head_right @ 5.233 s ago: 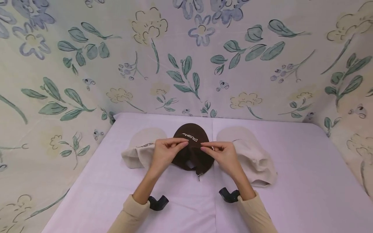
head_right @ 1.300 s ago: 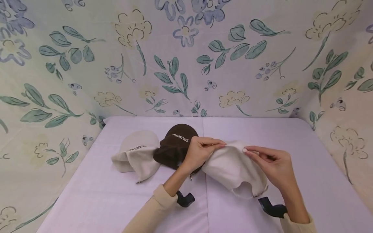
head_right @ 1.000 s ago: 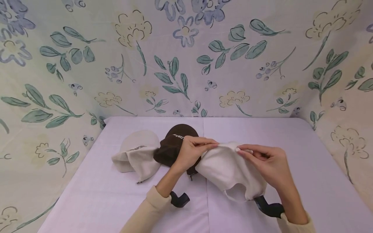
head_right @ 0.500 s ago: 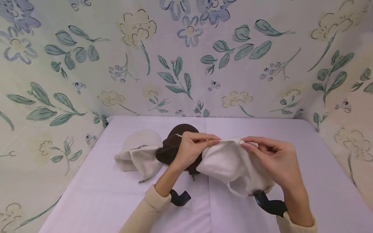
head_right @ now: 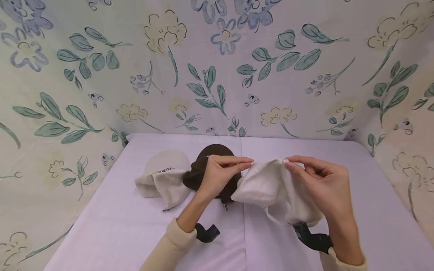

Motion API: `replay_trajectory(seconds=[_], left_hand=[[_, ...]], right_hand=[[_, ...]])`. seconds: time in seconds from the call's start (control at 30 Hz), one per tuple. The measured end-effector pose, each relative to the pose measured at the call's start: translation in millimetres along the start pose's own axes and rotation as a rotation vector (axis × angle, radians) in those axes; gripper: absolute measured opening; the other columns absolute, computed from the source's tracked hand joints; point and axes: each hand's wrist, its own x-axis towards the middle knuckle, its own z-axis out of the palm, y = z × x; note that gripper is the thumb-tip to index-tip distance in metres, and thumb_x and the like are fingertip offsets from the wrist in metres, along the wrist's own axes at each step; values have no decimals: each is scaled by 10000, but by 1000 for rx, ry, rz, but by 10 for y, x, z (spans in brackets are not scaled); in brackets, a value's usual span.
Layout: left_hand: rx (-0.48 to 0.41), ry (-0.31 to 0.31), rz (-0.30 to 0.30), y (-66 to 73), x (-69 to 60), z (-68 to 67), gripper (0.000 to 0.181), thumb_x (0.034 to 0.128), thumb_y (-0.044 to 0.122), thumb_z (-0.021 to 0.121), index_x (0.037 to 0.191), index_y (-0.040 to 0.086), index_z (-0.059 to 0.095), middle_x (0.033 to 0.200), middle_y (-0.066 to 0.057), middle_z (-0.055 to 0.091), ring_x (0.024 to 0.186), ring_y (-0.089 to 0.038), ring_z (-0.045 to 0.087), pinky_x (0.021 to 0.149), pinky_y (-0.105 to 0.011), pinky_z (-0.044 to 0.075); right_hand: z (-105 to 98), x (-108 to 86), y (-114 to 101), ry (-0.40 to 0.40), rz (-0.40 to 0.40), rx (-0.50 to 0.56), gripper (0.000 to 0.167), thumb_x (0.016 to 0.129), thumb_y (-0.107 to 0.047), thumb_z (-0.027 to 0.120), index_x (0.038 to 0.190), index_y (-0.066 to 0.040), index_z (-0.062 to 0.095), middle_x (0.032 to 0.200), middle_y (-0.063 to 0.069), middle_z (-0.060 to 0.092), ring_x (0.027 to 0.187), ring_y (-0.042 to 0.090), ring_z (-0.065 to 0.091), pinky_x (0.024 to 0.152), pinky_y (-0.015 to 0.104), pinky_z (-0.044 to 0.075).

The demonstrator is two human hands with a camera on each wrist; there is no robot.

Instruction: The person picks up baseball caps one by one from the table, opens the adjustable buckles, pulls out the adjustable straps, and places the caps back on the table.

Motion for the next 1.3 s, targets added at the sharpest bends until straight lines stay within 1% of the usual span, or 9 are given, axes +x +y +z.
replay_trajectory(seconds=[0.17, 0.27, 0.33, 0.43, 0.53, 0.73, 0.9, 1.03, 1.3], left_hand=[[48, 37, -1, 46, -102, -57, 174, 879, 135, 832, 1040, 69, 834, 816, -105, 792, 502, -117, 235, 489, -234, 266], [67, 63, 8, 62, -164, -78, 206, 875, 145, 837, 1069, 76, 828, 687, -149, 723, 479, -120, 194, 451, -258, 208], [66, 68, 12, 71, -201, -79, 220, 881, 128, 828, 1089, 57, 819, 712, -169, 733, 463, -65, 288, 452, -241, 221], [45, 66, 27, 59, -234, -73, 215, 892, 77, 806, 1095, 3, 803, 926, -210, 787, 594, 6, 615, 487, -183, 316], [41, 70, 45, 12, -253, -63, 198, 892, 47, 798, 1076, -25, 800, 978, -215, 785, 755, -14, 709, 526, -147, 359], [76, 83, 50, -79, -263, -29, 186, 863, 58, 827, 1031, -21, 812, 987, -187, 792, 705, 14, 657, 605, -121, 480], [90, 69, 32, -97, -266, -12, 197, 850, 68, 841, 1028, -11, 815, 953, -194, 790, 489, 12, 431, 493, -149, 371], [104, 73, 36, -108, -263, -18, 207, 830, 63, 858, 1019, -12, 817, 889, -205, 786, 463, -14, 288, 462, -178, 287], [148, 92, 87, -134, -258, -37, 103, 871, 25, 815, 959, -28, 822, 945, -183, 795, 663, 0, 599, 558, -123, 438]], right_hand=[[38, 12, 6, 44, 9, 48, 201, 791, 125, 825, 978, 147, 756, 516, -21, 246, 489, 210, 105, 409, 325, 101], [64, 22, -9, 76, 19, 52, 206, 791, 113, 832, 983, 138, 763, 511, -16, 243, 489, 210, 104, 409, 319, 105], [82, 25, -28, 101, 38, 48, 214, 789, 89, 846, 987, 121, 772, 507, -16, 246, 486, 211, 114, 410, 316, 113], [112, 32, -53, 126, 58, 32, 222, 790, 48, 864, 993, 92, 786, 503, -19, 257, 479, 205, 138, 408, 317, 123], [132, 31, -55, 134, 68, 12, 225, 793, 17, 874, 998, 67, 796, 503, -23, 271, 479, 196, 157, 406, 316, 134], [149, 21, -10, 132, 59, -27, 198, 809, 17, 861, 993, 56, 799, 499, -30, 289, 469, 183, 195, 404, 299, 183], [156, 10, 28, 133, 47, -33, 187, 810, 26, 857, 986, 58, 801, 500, -40, 296, 473, 163, 220, 400, 289, 188], [165, 6, 39, 140, 48, -37, 186, 810, 22, 859, 984, 54, 802, 499, -44, 305, 471, 148, 234, 401, 283, 194], [175, 8, 72, 112, 66, -76, 204, 822, -34, 868, 1008, 25, 807, 511, -38, 302, 484, 153, 235, 412, 283, 225]])
